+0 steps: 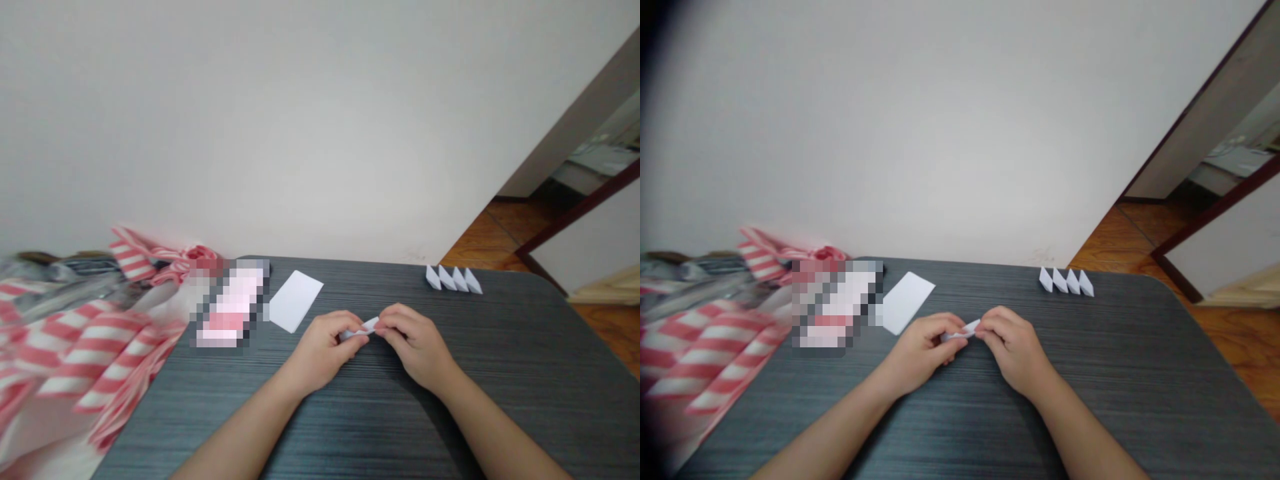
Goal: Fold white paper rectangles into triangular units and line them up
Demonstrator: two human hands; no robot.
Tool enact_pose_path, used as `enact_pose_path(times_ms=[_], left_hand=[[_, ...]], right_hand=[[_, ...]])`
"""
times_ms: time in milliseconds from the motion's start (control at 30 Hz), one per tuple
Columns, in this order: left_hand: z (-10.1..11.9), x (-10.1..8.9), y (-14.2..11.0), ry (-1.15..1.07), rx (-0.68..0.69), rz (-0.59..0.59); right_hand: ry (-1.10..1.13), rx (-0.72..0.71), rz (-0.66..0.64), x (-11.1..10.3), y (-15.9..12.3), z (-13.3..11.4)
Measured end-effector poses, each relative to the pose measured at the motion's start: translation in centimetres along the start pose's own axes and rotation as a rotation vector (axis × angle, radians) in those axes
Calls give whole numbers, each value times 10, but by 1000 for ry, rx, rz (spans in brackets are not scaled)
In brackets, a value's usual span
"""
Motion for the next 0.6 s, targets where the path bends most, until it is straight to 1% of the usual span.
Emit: enact_pose_path(times_ms=[167,367,600], left_hand=[[2,-1,1,45,32,8],[1,-1,1,105,-3,7],[4,0,-1,82,40,25]], right_hand=[[-4,12,-14,0,1,-2],[-19,10,-34,0,1,-2],[-7,20,-13,2,0,0]])
Point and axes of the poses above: each hand's wrist, its own y-axis towards the middle knuckle, its own x-axis out of the palm, z = x × y, the point moved 3 cm from there along y, towards the middle knuckle, and after that the axes turned 3 degrees about -z, right-handed, at the moved point
